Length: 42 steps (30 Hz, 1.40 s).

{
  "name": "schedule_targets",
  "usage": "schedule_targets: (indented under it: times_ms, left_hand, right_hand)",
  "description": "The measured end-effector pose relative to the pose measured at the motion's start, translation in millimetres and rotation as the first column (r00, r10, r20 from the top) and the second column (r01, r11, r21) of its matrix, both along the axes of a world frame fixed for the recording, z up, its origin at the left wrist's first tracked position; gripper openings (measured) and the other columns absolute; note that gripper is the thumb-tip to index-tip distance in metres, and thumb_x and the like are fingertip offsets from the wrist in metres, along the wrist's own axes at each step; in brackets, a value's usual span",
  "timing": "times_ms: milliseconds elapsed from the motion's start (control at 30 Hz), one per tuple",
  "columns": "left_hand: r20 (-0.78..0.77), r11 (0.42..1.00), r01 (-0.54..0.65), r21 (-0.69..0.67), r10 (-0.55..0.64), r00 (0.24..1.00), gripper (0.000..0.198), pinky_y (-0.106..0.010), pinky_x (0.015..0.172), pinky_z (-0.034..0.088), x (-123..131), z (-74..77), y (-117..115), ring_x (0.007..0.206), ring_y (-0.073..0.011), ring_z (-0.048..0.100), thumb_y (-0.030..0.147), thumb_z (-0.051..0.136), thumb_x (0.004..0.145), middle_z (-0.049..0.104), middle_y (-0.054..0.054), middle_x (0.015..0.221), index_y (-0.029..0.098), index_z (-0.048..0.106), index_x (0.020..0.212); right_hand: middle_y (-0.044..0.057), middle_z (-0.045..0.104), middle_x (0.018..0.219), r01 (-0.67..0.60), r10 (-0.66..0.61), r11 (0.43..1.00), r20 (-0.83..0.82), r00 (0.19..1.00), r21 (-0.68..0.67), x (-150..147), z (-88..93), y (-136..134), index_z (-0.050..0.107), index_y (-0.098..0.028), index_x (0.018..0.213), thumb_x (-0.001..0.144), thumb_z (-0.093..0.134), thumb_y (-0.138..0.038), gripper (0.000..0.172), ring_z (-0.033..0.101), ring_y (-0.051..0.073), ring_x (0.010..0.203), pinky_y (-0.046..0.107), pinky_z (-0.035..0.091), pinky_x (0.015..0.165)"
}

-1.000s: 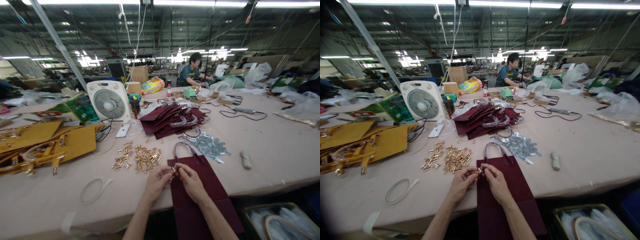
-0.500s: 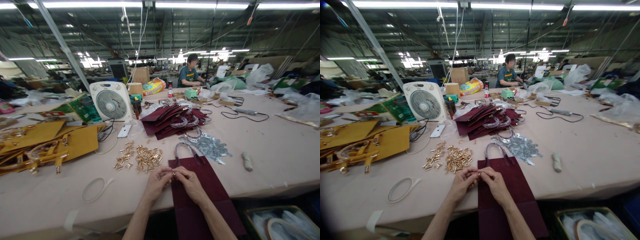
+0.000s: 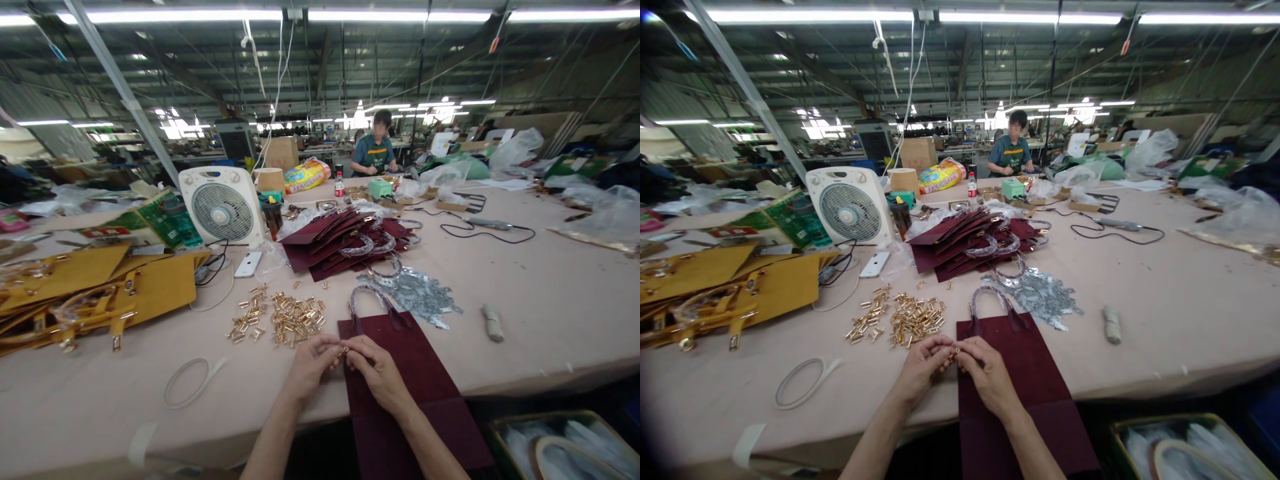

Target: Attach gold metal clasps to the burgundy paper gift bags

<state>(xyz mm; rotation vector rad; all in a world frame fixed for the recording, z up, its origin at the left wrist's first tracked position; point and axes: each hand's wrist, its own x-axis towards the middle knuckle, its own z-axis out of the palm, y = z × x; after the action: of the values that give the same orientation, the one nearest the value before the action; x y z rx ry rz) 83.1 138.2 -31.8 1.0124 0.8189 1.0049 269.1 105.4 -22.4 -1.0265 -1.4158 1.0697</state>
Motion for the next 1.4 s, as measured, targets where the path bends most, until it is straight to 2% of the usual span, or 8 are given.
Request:
schedule_targets:
  times_ms: [367,567,700,800,933,1033,1300,1400]
  left_hand:
    - [-0.023,0.994,-0.023,0.105,0.025,0.999,0.039,-0.023,0.062,0.053,5,2.5,-4,0.067,-0.0122,0.067,0.038,0.090,0.074,0.074,-0.003,0.085,0.016,0.066,0.095]
    - [-0.058,0.994,-0.006,0.112,0.013,0.998,0.040,-0.023,0.060,0.053,8,4.1,-6,0.063,-0.0122,0.067,0.039,0.090,0.073,0.071,0.001,0.076,0.017,0.064,0.093]
    - [-0.050,0.993,-0.035,0.113,0.040,0.998,0.040,-0.023,0.061,0.055,8,8.5,-5,0.067,-0.0137,0.069,0.048,0.083,0.080,0.073,-0.002,0.078,0.016,0.066,0.099]
    - [-0.084,0.989,-0.048,0.142,0.060,0.995,0.041,-0.018,0.050,0.045,5,8.3,-4,0.050,-0.0071,0.058,0.051,0.073,0.090,0.073,-0.002,0.075,0.016,0.069,0.110]
    - [-0.141,0.968,-0.071,0.239,0.107,0.984,0.037,-0.018,0.043,0.033,4,3.7,-4,0.045,0.0000,0.043,0.043,0.080,0.084,0.073,-0.010,0.121,0.020,0.071,0.112]
    - [-0.209,0.945,-0.010,0.327,0.083,0.974,0.044,-0.021,0.053,0.043,6,3.5,-7,0.055,-0.0035,0.049,0.033,0.084,0.079,0.064,-0.012,0.139,0.023,0.073,0.120]
    - [-0.295,0.874,0.007,0.486,0.157,0.943,0.028,-0.030,0.079,0.054,10,11.1,-8,0.093,-0.0201,0.067,0.029,0.075,0.088,0.073,-0.009,0.123,0.027,0.079,0.116]
    - [-0.293,0.889,-0.019,0.458,0.170,0.941,0.028,-0.029,0.072,0.055,11,8.8,-6,0.083,-0.0184,0.068,0.033,0.074,0.090,0.074,-0.008,0.117,0.026,0.078,0.117]
  right_hand:
    - [0.003,0.070,0.070,-0.006,-0.024,0.975,-0.133,0.991,-0.224,3,-2.1,9,0.083,-0.019,0.095,0.086,0.078,-0.055,0.037,0.058,0.015,0.062,0.028,0.046,0.062]
    - [0.003,0.070,0.068,-0.064,0.032,0.969,-0.137,0.990,-0.239,2,-5.6,10,0.080,-0.017,0.092,0.087,0.077,-0.056,0.039,0.058,0.014,0.060,0.027,0.044,0.060]
    - [0.002,0.068,0.067,-0.056,-0.011,0.958,-0.231,0.973,-0.280,0,-5.4,11,0.078,-0.017,0.088,0.085,0.080,-0.054,0.038,0.054,0.012,0.059,0.025,0.040,0.058]
    - [0.001,0.067,0.070,-0.092,-0.040,0.937,-0.366,0.930,-0.336,2,-6.3,12,0.078,-0.016,0.088,0.082,0.084,-0.052,0.036,0.051,0.010,0.059,0.024,0.039,0.057]
    - [0.001,0.065,0.075,-0.113,-0.134,0.908,-0.535,0.834,-0.404,6,-6.8,13,0.078,-0.017,0.094,0.075,0.091,-0.049,0.039,0.050,0.009,0.059,0.023,0.043,0.057]
    - [0.001,0.066,0.077,-0.126,-0.148,0.899,-0.562,0.814,-0.419,7,-5.6,13,0.078,-0.018,0.094,0.075,0.091,-0.047,0.038,0.051,0.009,0.061,0.022,0.045,0.059]
    - [0.001,0.064,0.073,-0.223,-0.031,0.878,-0.516,0.856,-0.423,7,0.5,14,0.078,-0.015,0.087,0.077,0.090,-0.048,0.035,0.048,0.006,0.058,0.018,0.041,0.054]
    - [0.000,0.063,0.071,-0.215,-0.032,0.879,-0.503,0.864,-0.425,6,-1.0,13,0.078,-0.016,0.089,0.077,0.090,-0.050,0.038,0.049,0.006,0.059,0.018,0.042,0.055]
